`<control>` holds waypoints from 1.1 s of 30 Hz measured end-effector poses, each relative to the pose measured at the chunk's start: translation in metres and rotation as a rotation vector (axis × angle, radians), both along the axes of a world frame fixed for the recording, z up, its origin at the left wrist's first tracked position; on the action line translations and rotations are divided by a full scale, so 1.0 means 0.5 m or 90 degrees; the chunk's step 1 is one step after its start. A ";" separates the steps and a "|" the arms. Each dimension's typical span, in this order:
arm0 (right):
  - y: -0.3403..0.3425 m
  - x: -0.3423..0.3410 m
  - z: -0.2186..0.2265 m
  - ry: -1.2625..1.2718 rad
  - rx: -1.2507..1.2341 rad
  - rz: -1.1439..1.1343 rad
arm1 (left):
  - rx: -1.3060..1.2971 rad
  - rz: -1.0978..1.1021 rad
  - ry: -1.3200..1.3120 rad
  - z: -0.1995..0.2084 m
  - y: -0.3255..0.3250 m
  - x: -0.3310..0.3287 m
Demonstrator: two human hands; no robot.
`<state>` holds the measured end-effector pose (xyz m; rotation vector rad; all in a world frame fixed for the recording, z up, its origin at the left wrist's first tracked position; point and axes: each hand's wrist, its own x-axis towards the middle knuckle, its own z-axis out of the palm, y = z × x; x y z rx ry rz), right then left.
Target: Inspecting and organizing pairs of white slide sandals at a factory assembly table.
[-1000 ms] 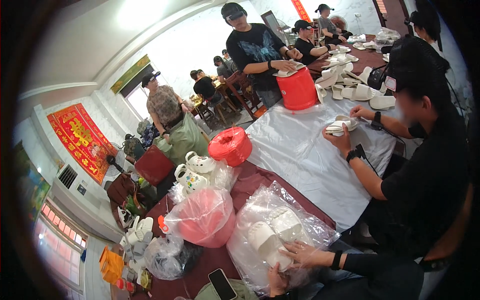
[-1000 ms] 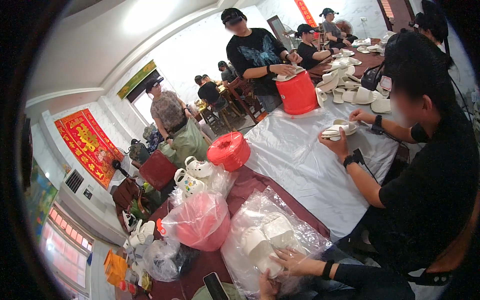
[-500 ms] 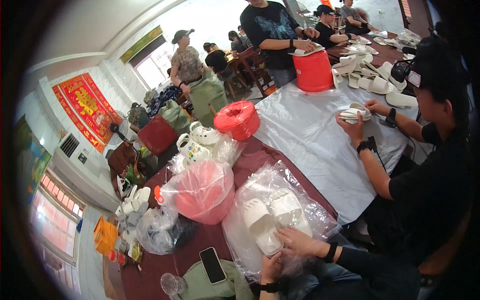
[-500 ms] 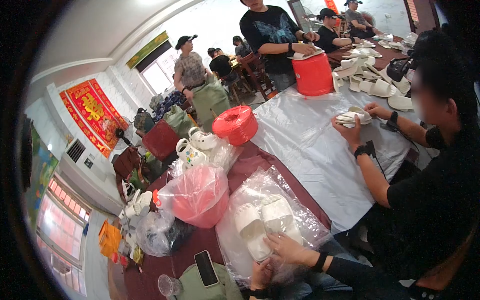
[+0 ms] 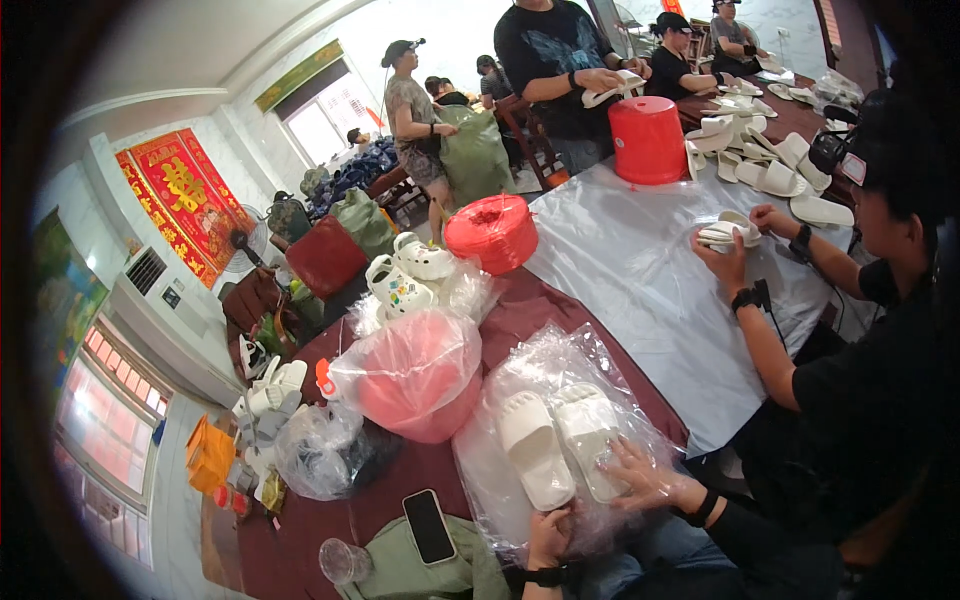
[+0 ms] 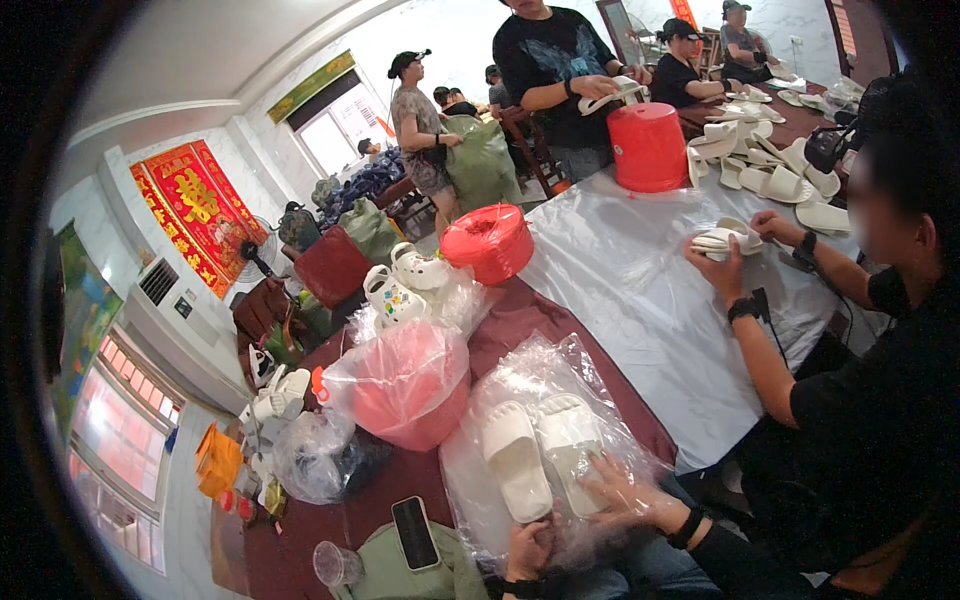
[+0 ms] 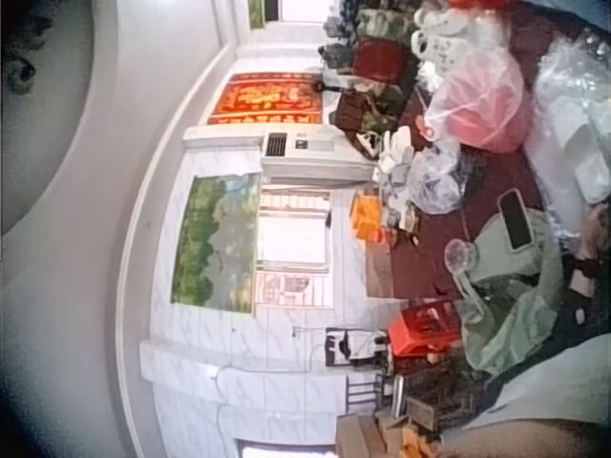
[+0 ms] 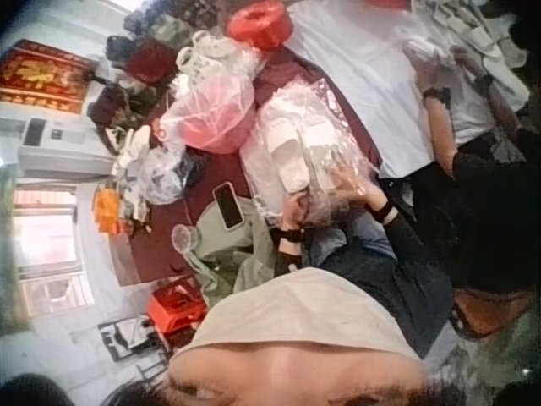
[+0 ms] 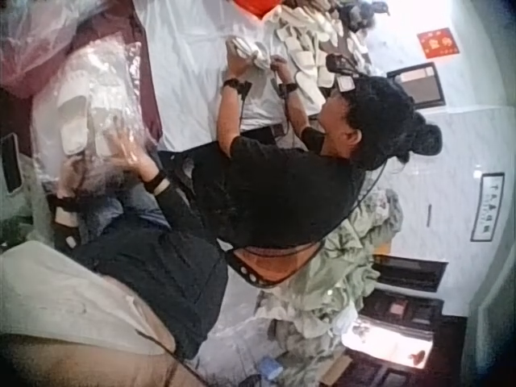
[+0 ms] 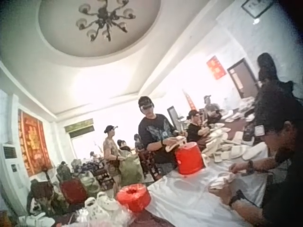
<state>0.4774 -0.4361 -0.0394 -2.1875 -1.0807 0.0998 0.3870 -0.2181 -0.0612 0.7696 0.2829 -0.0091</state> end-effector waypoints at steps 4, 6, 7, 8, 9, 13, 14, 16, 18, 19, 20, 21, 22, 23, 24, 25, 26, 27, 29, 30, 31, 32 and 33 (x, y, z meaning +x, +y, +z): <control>0.006 0.013 0.007 -0.077 0.030 0.046 | -0.151 -0.009 -0.058 0.003 0.001 -0.002; 0.015 0.018 -0.006 -0.126 0.041 0.057 | -0.017 -0.023 -0.039 -0.035 0.014 -0.003; 0.019 0.019 -0.022 -0.151 0.044 0.029 | 0.116 -0.039 -0.017 -0.025 0.009 0.003; 0.022 0.018 -0.034 -0.176 0.047 0.001 | 0.117 -0.040 -0.017 -0.017 -0.001 0.008; 0.023 0.017 -0.044 -0.175 0.048 0.000 | 0.106 0.004 -0.008 -0.007 -0.015 0.014; 0.041 0.008 -0.025 -0.224 -0.016 -0.219 | 0.040 -0.018 0.002 -0.020 -0.001 0.008; 0.044 0.005 -0.011 -0.246 -0.026 -0.265 | 0.040 -0.018 0.002 -0.029 0.000 0.005; 0.060 -0.003 0.012 -0.186 -0.002 -0.299 | 0.068 -0.002 0.009 -0.022 -0.003 0.004; 0.060 -0.005 0.024 -0.126 0.024 -0.331 | 0.091 0.007 0.015 -0.015 -0.006 0.002; 0.058 -0.004 0.028 -0.186 -0.033 -0.305 | 0.115 0.016 0.020 -0.010 -0.008 0.001; 0.058 -0.004 0.029 -0.245 -0.089 -0.276 | 0.115 0.019 0.021 -0.003 -0.011 -0.001; 0.062 -0.005 0.027 -0.244 -0.087 -0.274 | 0.140 0.019 0.026 0.012 -0.015 -0.001; 0.069 -0.008 0.023 -0.143 -0.028 -0.306 | 0.166 0.020 0.032 0.022 -0.018 -0.001; 0.074 -0.010 0.019 -0.041 0.031 -0.337 | 0.166 0.024 0.035 0.025 -0.016 -0.001; 0.065 -0.013 0.018 -0.041 0.025 -0.345 | 0.138 0.010 0.034 0.030 -0.021 0.001; 0.056 -0.014 0.015 -0.070 0.023 -0.348 | 0.108 -0.004 0.035 0.033 -0.026 0.001; 0.047 -0.016 0.013 -0.100 0.019 -0.352 | 0.102 -0.014 0.037 0.030 -0.028 0.003; 0.042 -0.018 0.013 -0.097 0.014 -0.354 | 0.107 -0.018 0.036 0.020 -0.025 0.005; 0.039 -0.014 0.016 -0.104 0.048 -0.331 | 0.069 -0.054 0.021 -0.012 -0.001 0.006; 0.044 -0.013 0.017 -0.098 0.048 -0.321 | 0.069 -0.044 0.027 -0.030 0.004 -0.004; 0.046 -0.015 0.022 -0.094 0.049 -0.316 | 0.079 0.016 0.042 -0.001 -0.009 0.001; 0.045 -0.017 0.028 -0.093 0.053 -0.313 | 0.091 0.075 0.055 0.017 -0.017 0.005; 0.043 -0.021 0.035 -0.090 0.048 -0.312 | 0.097 0.070 0.057 0.014 -0.014 0.006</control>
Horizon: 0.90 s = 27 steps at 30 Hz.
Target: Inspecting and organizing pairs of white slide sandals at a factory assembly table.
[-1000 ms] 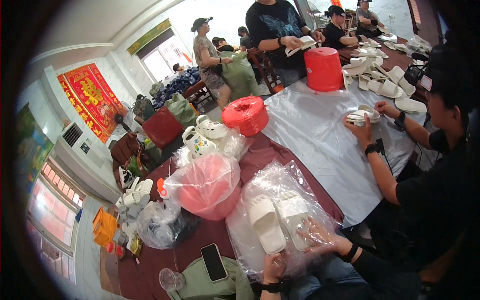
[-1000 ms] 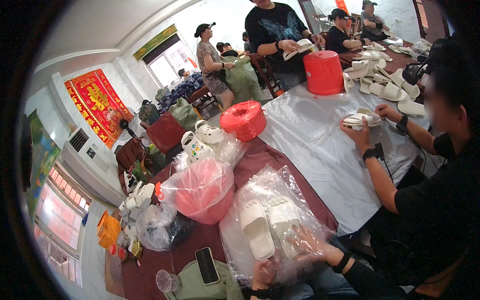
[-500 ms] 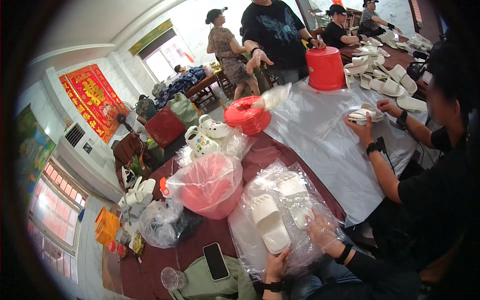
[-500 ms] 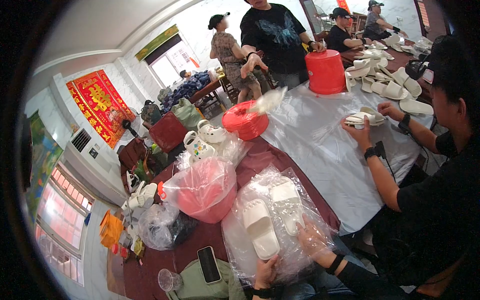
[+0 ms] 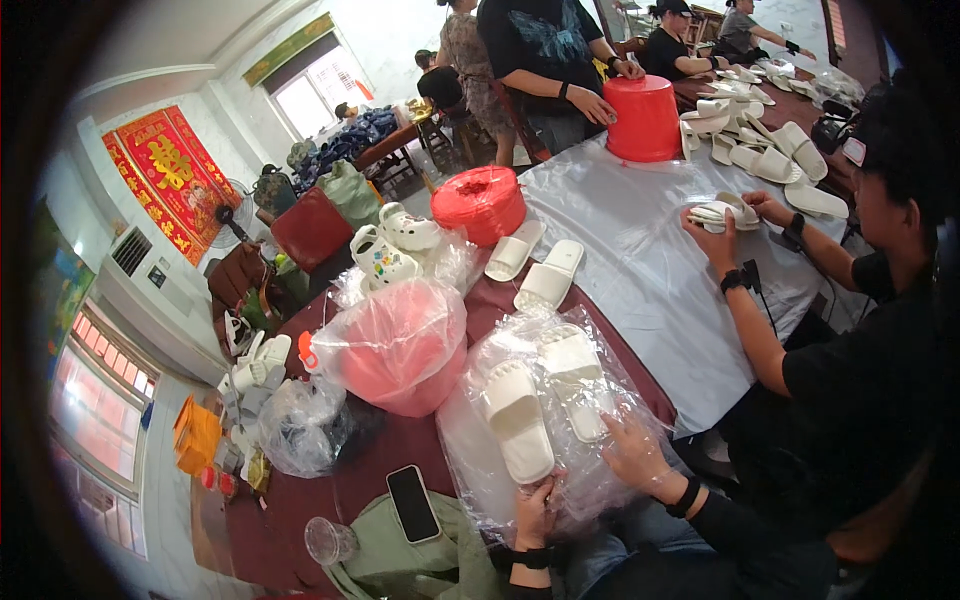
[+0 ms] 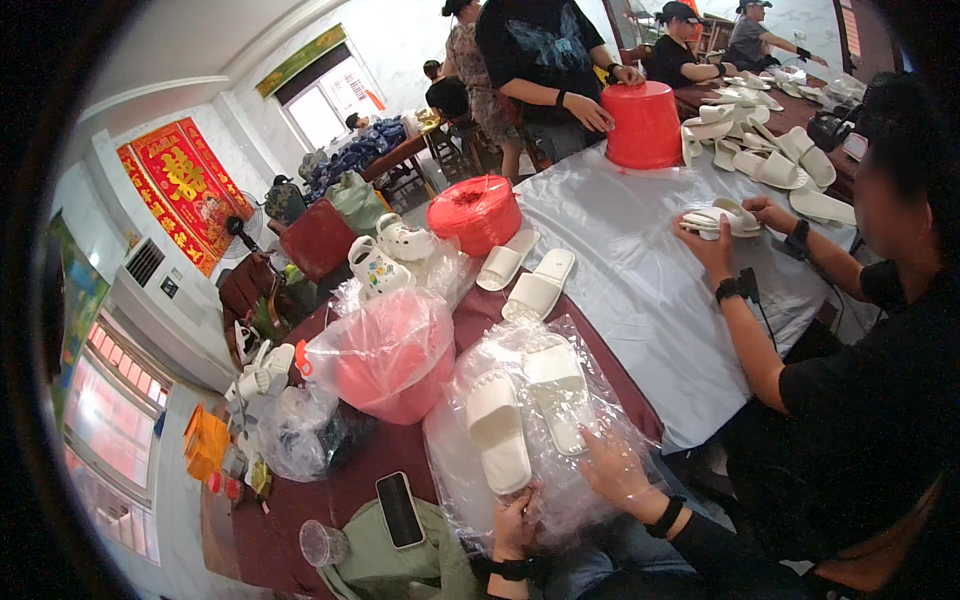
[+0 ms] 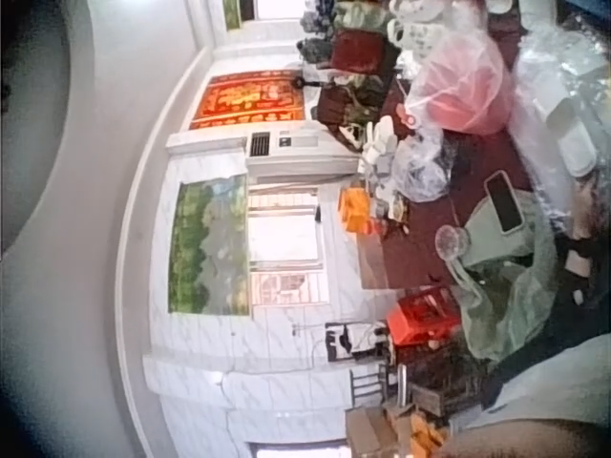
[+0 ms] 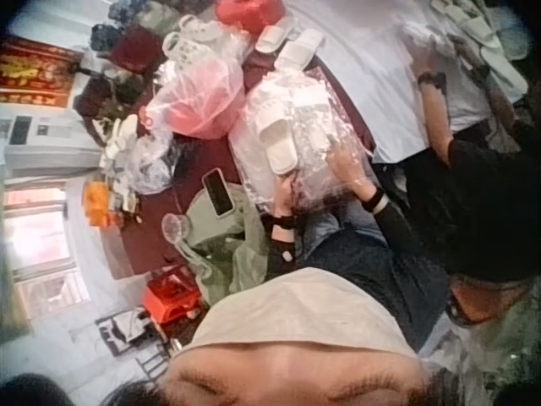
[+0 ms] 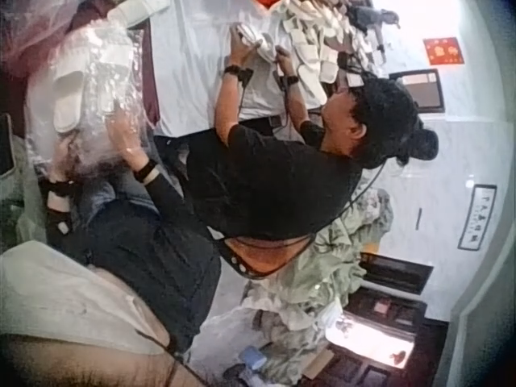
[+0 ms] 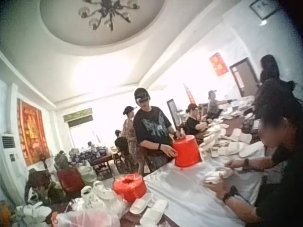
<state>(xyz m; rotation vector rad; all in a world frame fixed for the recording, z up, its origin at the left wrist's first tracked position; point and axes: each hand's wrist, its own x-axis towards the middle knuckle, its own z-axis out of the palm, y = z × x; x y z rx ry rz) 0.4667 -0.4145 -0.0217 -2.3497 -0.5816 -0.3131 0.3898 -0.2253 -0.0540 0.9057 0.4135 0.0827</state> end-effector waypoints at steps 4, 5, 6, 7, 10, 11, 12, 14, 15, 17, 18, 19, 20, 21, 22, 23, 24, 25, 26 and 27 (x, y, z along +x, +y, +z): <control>-0.011 -0.037 0.035 -0.016 -0.036 0.045 | 0.000 -0.013 -0.003 -0.023 0.011 -0.004; -0.015 -0.052 0.043 -0.001 -0.080 0.043 | -0.013 -0.020 -0.007 -0.023 0.012 -0.006; -0.031 -0.071 0.059 -0.006 -0.086 0.031 | -0.032 -0.041 -0.015 -0.021 0.004 0.003; -0.050 -0.092 0.076 0.022 -0.078 0.111 | -0.039 -0.054 -0.021 -0.016 -0.008 0.011; -0.074 -0.104 0.084 0.247 0.065 0.388 | -0.031 0.013 -0.036 -0.013 -0.013 0.006; -0.079 -0.107 0.090 0.447 0.190 0.557 | -0.029 -0.014 -0.042 -0.013 -0.005 0.000; -0.082 -0.102 0.116 0.450 0.192 0.579 | -0.020 -0.026 -0.045 -0.015 0.011 -0.013; -0.113 -0.082 0.214 0.658 0.362 0.771 | -0.018 -0.024 -0.043 -0.036 0.023 -0.011; -0.142 -0.072 0.229 0.812 0.403 0.641 | -0.015 -0.027 -0.040 -0.043 0.023 -0.009; -0.151 -0.051 0.212 0.635 0.541 0.268 | -0.017 0.007 -0.030 -0.031 0.001 0.004; -0.135 -0.025 0.198 0.353 0.320 0.099 | -0.012 0.053 -0.020 -0.027 -0.003 0.003; -0.128 -0.013 0.182 0.352 0.320 0.105 | -0.011 0.058 -0.022 -0.038 0.007 -0.002; -0.123 -0.008 0.162 0.327 0.155 0.015 | 0.033 0.024 -0.023 -0.060 0.023 -0.012; -0.118 0.002 0.138 0.295 -0.008 -0.072 | 0.078 -0.008 -0.026 -0.072 0.035 -0.013; -0.140 -0.009 0.124 0.368 -0.093 -0.106 | 0.062 -0.040 -0.040 -0.062 0.012 0.011; -0.142 -0.008 0.082 0.437 -0.093 -0.086 | 0.042 -0.026 -0.048 -0.053 -0.003 0.013; -0.130 -0.012 0.072 0.499 -0.078 -0.065 | 0.023 -0.001 -0.051 -0.045 -0.004 0.006; -0.123 -0.013 0.064 0.562 -0.062 -0.047 | 0.027 0.004 -0.052 -0.040 -0.001 0.003; -0.119 -0.010 0.061 0.561 -0.061 -0.042 | 0.005 -0.013 -0.053 -0.035 0.001 0.003; -0.114 -0.013 0.063 0.496 -0.047 -0.037 | -0.018 -0.031 -0.053 -0.030 0.003 -0.002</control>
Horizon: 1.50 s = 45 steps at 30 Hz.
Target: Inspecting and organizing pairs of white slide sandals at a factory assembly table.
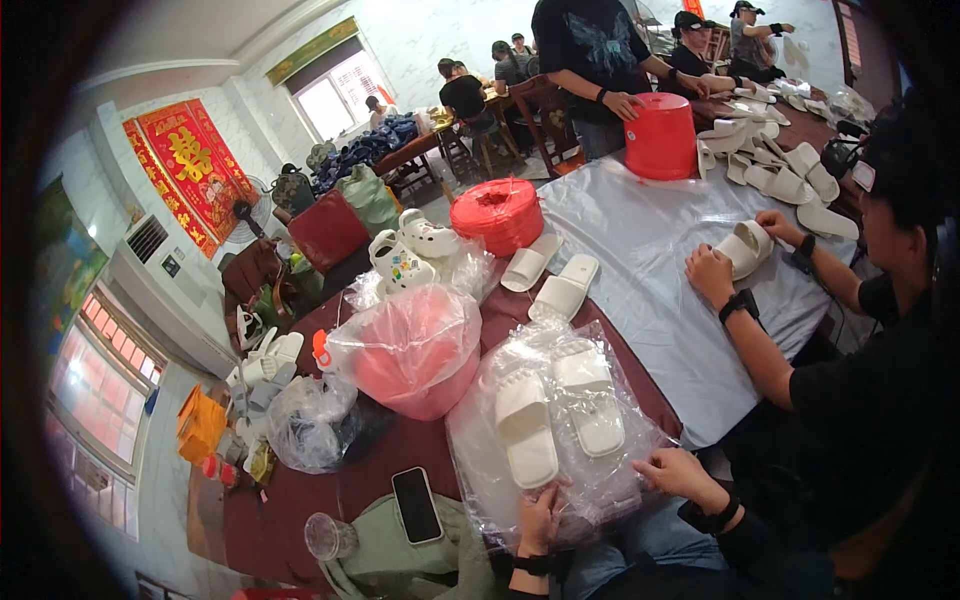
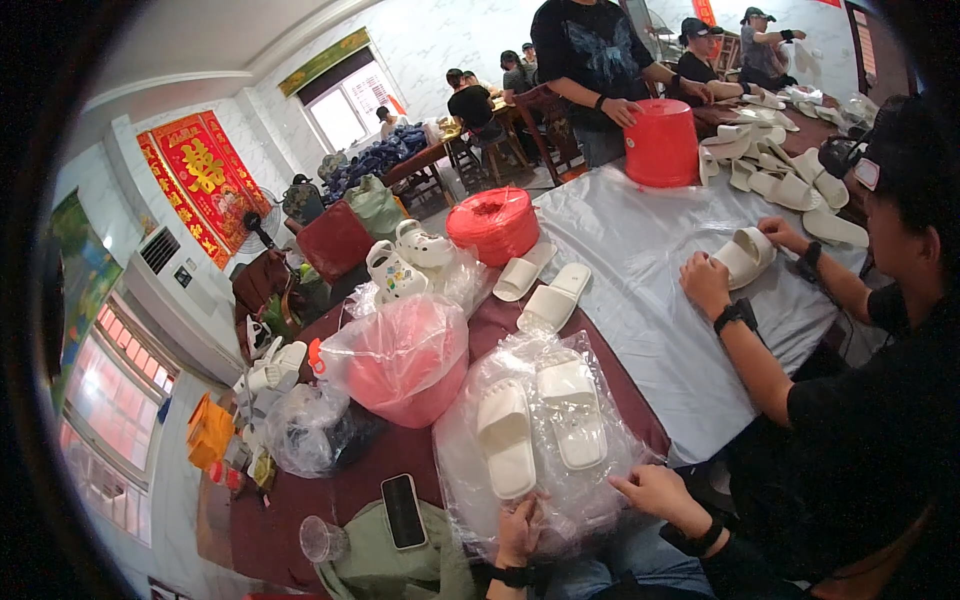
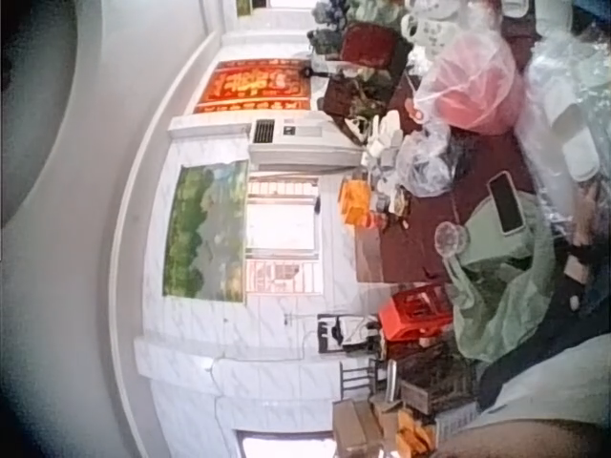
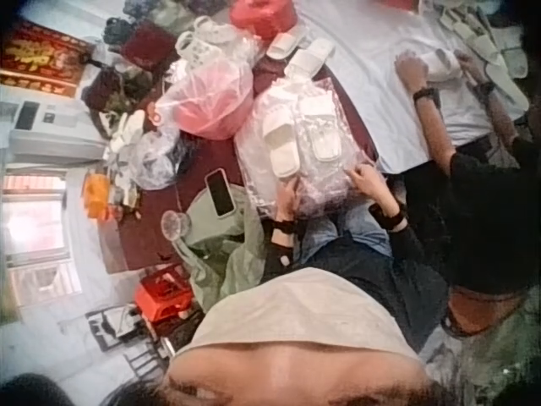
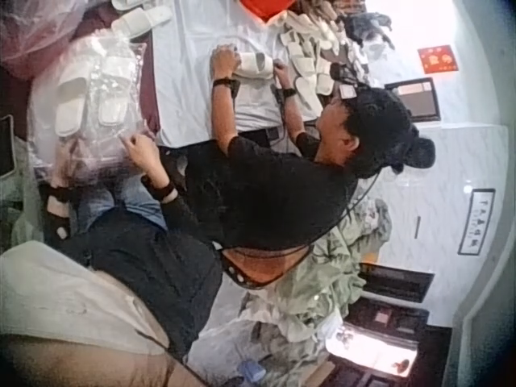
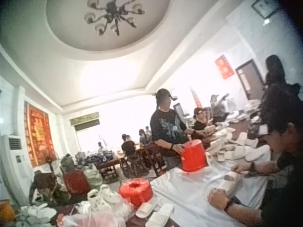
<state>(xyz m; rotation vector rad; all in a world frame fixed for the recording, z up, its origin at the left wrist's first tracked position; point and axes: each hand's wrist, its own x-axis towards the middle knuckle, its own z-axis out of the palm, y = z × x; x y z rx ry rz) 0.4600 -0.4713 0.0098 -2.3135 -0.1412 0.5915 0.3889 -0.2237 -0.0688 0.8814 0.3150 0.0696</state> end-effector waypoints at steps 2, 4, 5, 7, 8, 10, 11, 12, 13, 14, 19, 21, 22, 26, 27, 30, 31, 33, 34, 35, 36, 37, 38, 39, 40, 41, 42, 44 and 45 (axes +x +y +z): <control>0.003 -0.005 -0.003 -0.064 0.014 -0.001 | 0.018 0.000 -0.003 0.012 -0.001 -0.005; 0.002 -0.002 -0.001 -0.153 0.032 -0.044 | 0.033 -0.007 -0.013 0.015 -0.001 0.000; -0.002 -0.004 0.006 -0.154 0.031 -0.049 | 0.033 -0.010 -0.025 0.012 -0.002 0.003; -0.004 -0.013 0.059 -0.160 0.013 -0.085 | 0.029 -0.019 -0.040 0.015 -0.013 0.011; 0.012 -0.015 0.068 -0.159 0.019 -0.073 | 0.035 0.010 -0.021 0.021 -0.015 0.006; 0.044 -0.017 0.074 -0.256 0.201 -0.138 | 0.047 0.053 -0.002 0.017 -0.009 0.000; 0.055 -0.022 0.057 -0.180 0.273 -0.164 | 0.038 0.061 0.016 0.010 -0.007 0.000; 0.061 -0.030 0.070 -0.182 0.266 -0.172 | 0.030 0.065 0.035 0.007 -0.011 0.001; 0.078 -0.037 0.087 -0.263 0.274 -0.138 | 0.029 0.060 0.036 0.009 -0.013 0.001; 0.092 -0.042 0.098 -0.344 0.282 -0.102 | 0.034 0.054 0.045 0.014 -0.013 0.000; 0.140 -0.060 0.074 -0.381 0.272 0.009 | 0.067 0.045 0.010 0.045 -0.024 0.000; 0.161 -0.069 0.066 -0.380 0.289 0.023 | 0.091 -0.001 -0.030 0.048 -0.018 -0.006; 0.170 -0.073 0.062 -0.379 0.304 0.037 | 0.089 0.000 -0.031 0.047 -0.019 -0.006; 0.200 -0.082 0.053 -0.344 0.300 0.085 | 0.096 -0.016 -0.037 0.045 -0.015 0.028; 0.206 -0.079 0.048 -0.341 0.310 0.088 | 0.098 -0.020 -0.033 0.038 -0.011 0.016; 0.225 -0.074 0.039 -0.362 0.297 0.099 | 0.107 -0.031 -0.025 0.021 -0.018 0.046; 0.231 -0.077 0.039 -0.390 0.275 0.105 | 0.109 -0.034 -0.026 0.009 -0.006 0.034; 0.242 -0.083 0.037 -0.408 0.277 0.119 | 0.114 -0.039 -0.027 -0.009 0.001 0.015; 0.247 -0.087 0.036 -0.425 0.281 0.132 | 0.117 -0.041 -0.027 -0.018 -0.002 0.024; 0.250 -0.090 0.032 -0.425 0.281 0.133 | 0.120 -0.044 -0.027 -0.026 0.000 0.023; 0.253 -0.091 0.027 -0.398 0.316 0.157 | 0.122 -0.047 -0.027 -0.033 -0.001 0.024; 0.255 -0.091 0.025 -0.372 0.351 0.181 | 0.125 -0.050 -0.027 -0.041 0.001 0.023; 0.253 -0.091 0.030 -0.372 0.351 0.181 | 0.128 -0.054 -0.027 -0.055 0.006 0.016; 0.251 -0.091 0.039 -0.382 0.348 0.225 | 0.130 -0.056 -0.026 -0.069 0.010 0.010; 0.247 -0.092 0.046 -0.392 0.345 0.269 | 0.132 -0.059 -0.024 -0.087 0.014 -0.015; 0.246 -0.091 0.047 -0.391 0.345 0.270 | 0.135 -0.062 -0.023 -0.105 0.021 -0.018; 0.245 -0.091 0.049 -0.399 0.344 0.296 | 0.137 -0.066 -0.023 -0.110 0.021 -0.017; 0.243 -0.091 0.048 -0.408 0.343 0.322 | 0.143 -0.074 -0.022 -0.129 0.022 -0.023; 0.242 -0.088 0.041 -0.406 0.353 0.334 | 0.146 -0.078 -0.023 -0.134 0.019 -0.027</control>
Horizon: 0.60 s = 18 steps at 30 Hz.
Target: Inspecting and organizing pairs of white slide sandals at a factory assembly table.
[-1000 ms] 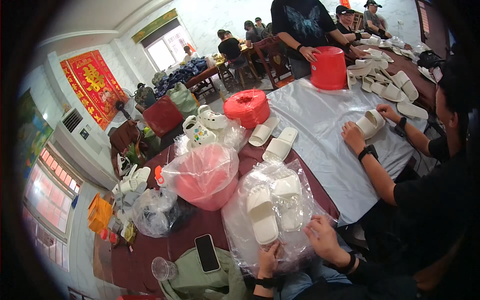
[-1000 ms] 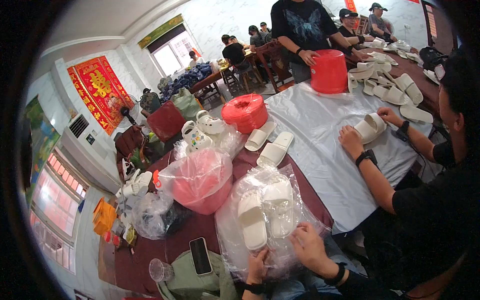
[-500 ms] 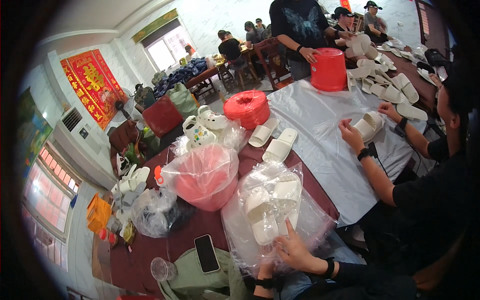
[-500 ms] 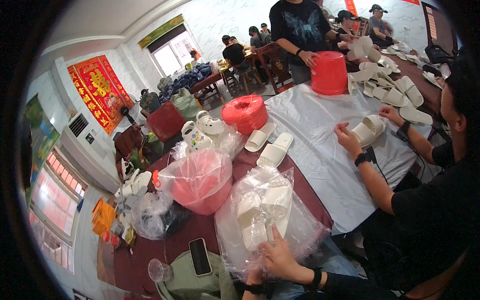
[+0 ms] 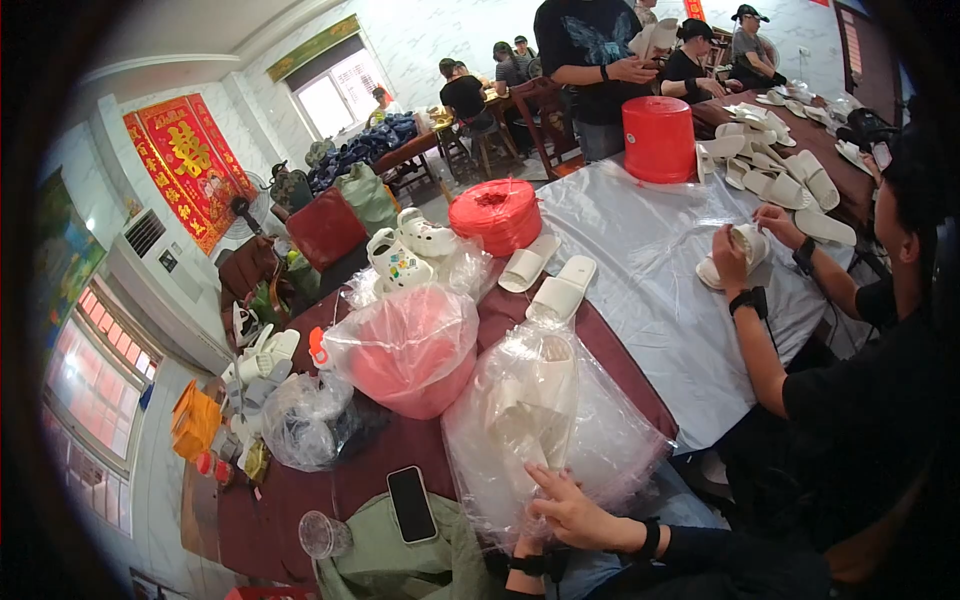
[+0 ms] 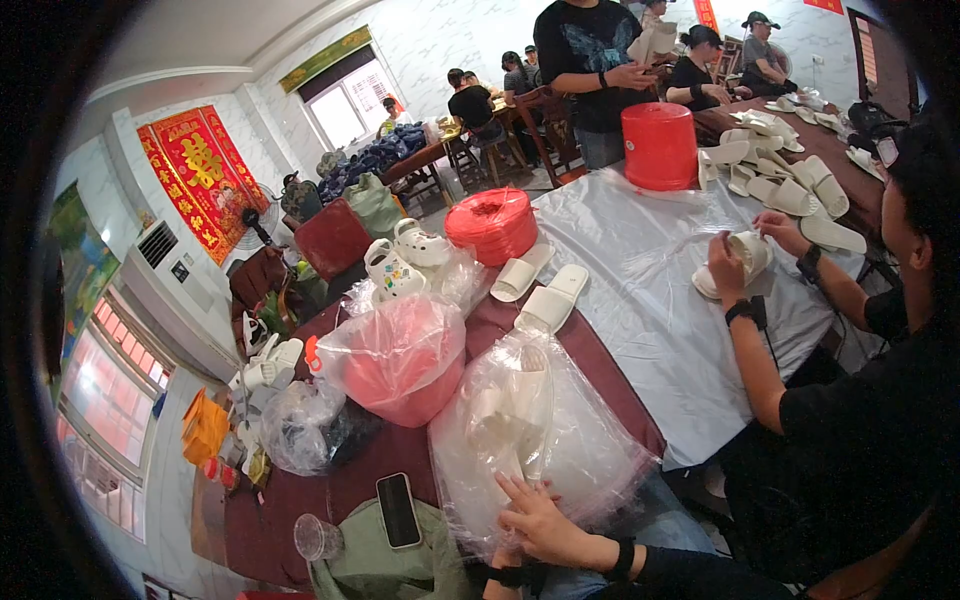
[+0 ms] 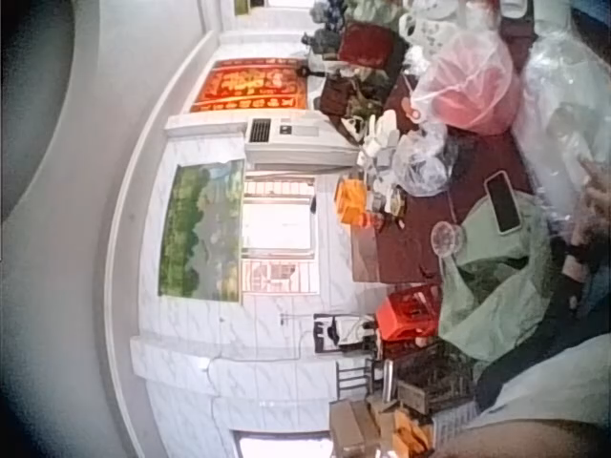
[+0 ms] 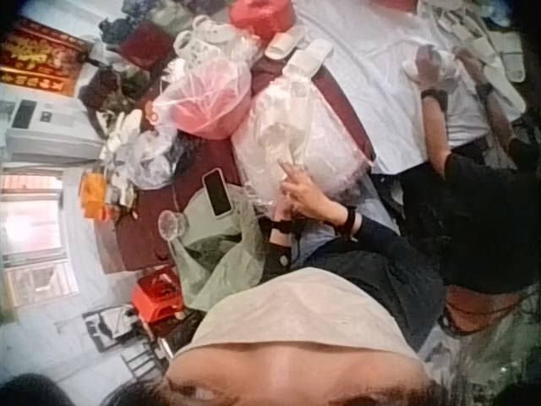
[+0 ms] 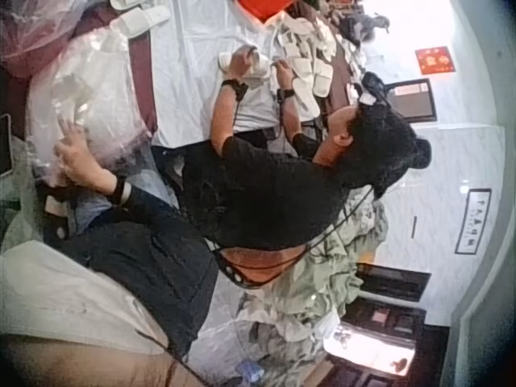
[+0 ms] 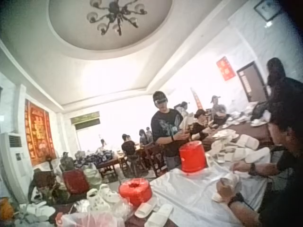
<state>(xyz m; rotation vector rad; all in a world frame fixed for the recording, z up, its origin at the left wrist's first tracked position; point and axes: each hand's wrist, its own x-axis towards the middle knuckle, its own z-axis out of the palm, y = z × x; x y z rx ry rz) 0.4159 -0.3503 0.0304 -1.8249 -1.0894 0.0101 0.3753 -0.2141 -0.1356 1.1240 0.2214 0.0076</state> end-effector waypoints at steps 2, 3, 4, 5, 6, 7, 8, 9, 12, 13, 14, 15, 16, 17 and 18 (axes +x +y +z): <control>0.003 0.015 -0.029 -0.001 0.007 0.013 | 0.007 -0.008 0.000 -0.007 0.004 0.015; 0.005 0.032 -0.058 -0.008 0.039 0.047 | 0.011 -0.016 0.000 0.002 0.000 0.035; 0.004 0.042 -0.070 -0.015 0.071 0.085 | 0.015 -0.019 0.001 -0.010 0.013 0.022; -0.005 0.052 -0.071 -0.014 0.072 0.085 | 0.019 -0.022 0.002 -0.023 0.018 0.018; -0.010 0.068 -0.060 0.068 0.063 0.145 | 0.023 -0.018 0.003 -0.031 0.025 0.011; -0.023 0.082 -0.055 0.152 0.054 0.193 | 0.023 -0.022 0.004 0.005 0.017 0.010; -0.036 0.097 -0.068 0.117 0.050 0.175 | -0.038 -0.044 0.021 0.076 0.000 0.007; -0.041 0.100 -0.067 0.117 0.052 0.178 | -0.096 -0.056 0.037 0.123 -0.007 0.005; -0.050 0.104 -0.070 0.235 0.012 0.155 | -0.090 -0.053 -0.008 0.145 -0.015 0.012; -0.050 0.107 -0.082 0.180 0.028 0.145 | -0.090 -0.055 -0.008 0.135 -0.015 0.012; -0.051 0.107 -0.089 0.125 0.045 0.135 | -0.030 -0.041 -0.018 0.109 -0.009 0.011; -0.047 0.106 -0.093 0.125 0.046 0.136 | 0.031 -0.024 -0.029 0.073 0.004 0.008; -0.044 0.104 -0.094 0.071 0.045 0.119 | 0.091 -0.008 -0.038 0.040 0.015 0.005; -0.042 0.101 -0.096 0.018 0.044 0.102 | 0.152 0.008 -0.047 0.014 0.024 0.001; -0.042 0.100 -0.098 0.019 0.044 0.101 | 0.212 0.023 -0.056 0.001 0.028 -0.002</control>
